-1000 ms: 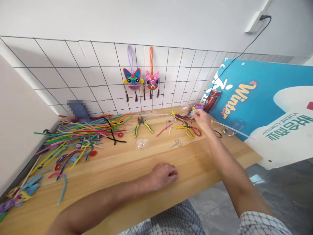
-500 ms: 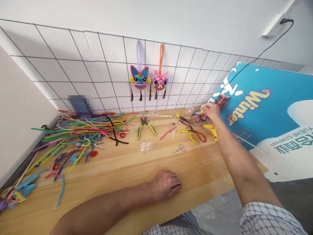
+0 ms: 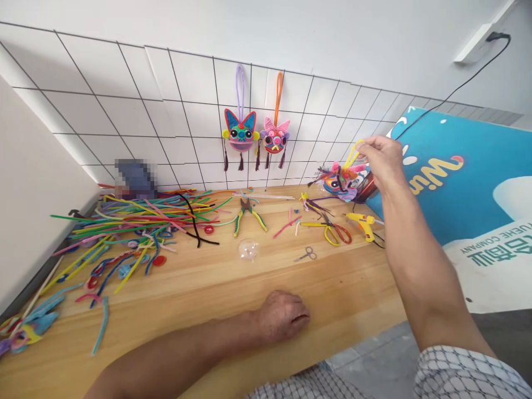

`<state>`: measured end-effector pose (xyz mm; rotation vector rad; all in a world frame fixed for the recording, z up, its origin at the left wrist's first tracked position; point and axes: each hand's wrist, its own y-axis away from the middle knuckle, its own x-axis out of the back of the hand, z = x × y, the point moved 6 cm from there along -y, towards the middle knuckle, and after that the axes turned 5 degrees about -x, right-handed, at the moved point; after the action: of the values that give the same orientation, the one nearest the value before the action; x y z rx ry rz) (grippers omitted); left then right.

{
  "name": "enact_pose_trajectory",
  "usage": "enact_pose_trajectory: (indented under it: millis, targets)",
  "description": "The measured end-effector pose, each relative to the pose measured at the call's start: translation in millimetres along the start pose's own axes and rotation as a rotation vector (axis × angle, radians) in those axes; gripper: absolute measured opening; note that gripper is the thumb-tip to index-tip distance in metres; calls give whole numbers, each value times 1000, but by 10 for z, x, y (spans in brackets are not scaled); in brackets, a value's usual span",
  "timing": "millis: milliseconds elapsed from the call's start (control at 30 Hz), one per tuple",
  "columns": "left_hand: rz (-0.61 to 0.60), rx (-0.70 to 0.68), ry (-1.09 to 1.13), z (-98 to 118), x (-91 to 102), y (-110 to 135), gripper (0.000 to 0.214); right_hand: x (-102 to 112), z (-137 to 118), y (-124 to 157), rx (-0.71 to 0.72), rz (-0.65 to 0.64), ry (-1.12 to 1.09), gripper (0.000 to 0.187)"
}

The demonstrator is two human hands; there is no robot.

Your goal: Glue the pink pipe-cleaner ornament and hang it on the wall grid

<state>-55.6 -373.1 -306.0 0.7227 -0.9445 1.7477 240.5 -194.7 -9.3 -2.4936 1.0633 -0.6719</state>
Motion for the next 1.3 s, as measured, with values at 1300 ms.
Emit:
enact_pose_trajectory:
  millis: [1300]
  targets:
    - [214,210,-316,-807,1817,-349,25,-54,682,996,-72,-358,284,11]
